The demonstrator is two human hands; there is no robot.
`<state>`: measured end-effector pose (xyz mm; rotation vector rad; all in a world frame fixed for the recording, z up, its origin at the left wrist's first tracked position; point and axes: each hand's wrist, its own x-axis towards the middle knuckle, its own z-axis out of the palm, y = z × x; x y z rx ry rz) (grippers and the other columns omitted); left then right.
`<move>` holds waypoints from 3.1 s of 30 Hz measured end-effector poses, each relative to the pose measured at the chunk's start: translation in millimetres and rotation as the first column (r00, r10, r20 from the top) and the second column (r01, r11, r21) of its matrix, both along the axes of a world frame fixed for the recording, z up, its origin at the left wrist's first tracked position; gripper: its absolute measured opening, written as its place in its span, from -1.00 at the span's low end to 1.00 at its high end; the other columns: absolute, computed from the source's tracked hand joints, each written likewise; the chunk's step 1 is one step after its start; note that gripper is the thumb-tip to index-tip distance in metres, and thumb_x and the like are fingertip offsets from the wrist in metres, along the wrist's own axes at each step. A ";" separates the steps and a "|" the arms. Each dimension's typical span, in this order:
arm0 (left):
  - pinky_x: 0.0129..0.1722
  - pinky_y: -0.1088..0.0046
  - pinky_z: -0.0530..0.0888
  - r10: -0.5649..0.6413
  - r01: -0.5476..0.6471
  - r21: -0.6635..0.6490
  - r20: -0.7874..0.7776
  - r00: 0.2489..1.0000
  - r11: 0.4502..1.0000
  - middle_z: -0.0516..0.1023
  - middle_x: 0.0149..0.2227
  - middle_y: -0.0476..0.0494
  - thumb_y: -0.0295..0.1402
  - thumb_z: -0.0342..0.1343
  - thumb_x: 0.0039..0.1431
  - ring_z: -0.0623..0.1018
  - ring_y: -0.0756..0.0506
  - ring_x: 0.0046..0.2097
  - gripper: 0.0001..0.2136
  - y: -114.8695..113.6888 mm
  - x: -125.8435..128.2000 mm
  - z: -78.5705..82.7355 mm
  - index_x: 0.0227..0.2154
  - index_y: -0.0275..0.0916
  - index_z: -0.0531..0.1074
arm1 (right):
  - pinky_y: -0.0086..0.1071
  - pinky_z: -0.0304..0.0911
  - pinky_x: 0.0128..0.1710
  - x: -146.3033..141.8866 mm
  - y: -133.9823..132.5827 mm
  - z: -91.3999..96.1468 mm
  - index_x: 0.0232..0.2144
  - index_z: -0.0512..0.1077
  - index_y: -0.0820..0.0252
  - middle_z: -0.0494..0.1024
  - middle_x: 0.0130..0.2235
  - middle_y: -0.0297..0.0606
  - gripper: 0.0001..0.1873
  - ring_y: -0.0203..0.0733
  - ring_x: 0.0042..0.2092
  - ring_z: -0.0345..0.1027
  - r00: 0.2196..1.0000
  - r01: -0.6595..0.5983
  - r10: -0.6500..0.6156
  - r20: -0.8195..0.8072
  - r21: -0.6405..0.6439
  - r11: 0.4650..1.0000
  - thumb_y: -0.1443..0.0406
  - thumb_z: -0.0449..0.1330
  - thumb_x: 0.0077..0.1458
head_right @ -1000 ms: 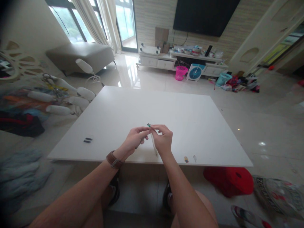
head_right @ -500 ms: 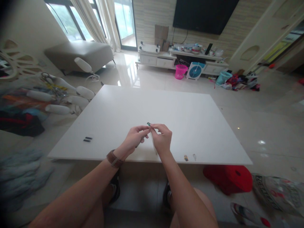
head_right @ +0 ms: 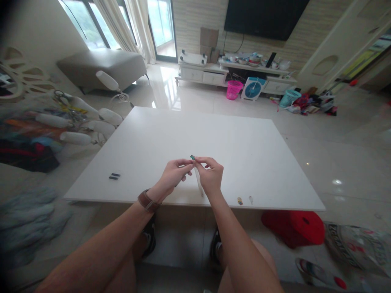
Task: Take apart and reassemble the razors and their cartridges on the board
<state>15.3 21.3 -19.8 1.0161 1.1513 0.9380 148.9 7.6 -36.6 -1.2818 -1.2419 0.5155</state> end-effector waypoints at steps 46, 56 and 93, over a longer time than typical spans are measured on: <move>-0.66 0.58 0.32 0.003 -0.005 0.051 0.035 0.999 0.999 0.55 -0.32 -0.16 -0.32 0.26 0.03 0.52 0.02 -0.47 -0.82 -4.2 2.9 -6.7 -0.35 -0.34 0.53 | -0.34 0.28 -0.33 -3.2 -0.6 -0.2 -0.34 0.64 0.09 0.68 -0.28 -0.26 -0.91 -0.13 -0.21 0.54 0.999 -0.002 0.003 0.043 -0.012 1.000 0.29 0.32 0.05; -0.65 0.60 0.18 -0.045 0.044 0.005 0.052 0.998 0.999 0.39 -0.51 -0.03 -0.29 0.16 0.09 0.33 0.09 -0.56 -0.82 2.2 2.7 -10.8 -0.38 -0.34 0.52 | -0.34 0.32 -0.30 -4.1 3.5 0.3 -0.24 0.61 0.13 0.67 -0.25 -0.26 -0.81 -0.19 -0.25 0.51 0.998 -0.023 0.026 0.055 -0.066 0.998 0.27 0.35 0.04; -0.53 0.56 0.26 -0.070 0.065 0.232 0.012 0.997 0.971 0.42 -0.50 0.01 -0.18 0.23 0.10 0.33 0.07 -0.49 -0.78 1.9 -8.4 8.1 -0.44 -0.25 0.46 | -0.14 0.49 -0.05 6.6 -2.9 5.0 -0.20 0.57 -0.02 0.64 -0.17 -0.27 -0.86 -0.11 -0.10 0.54 0.966 -0.077 -0.004 0.258 0.303 0.950 0.32 0.26 0.20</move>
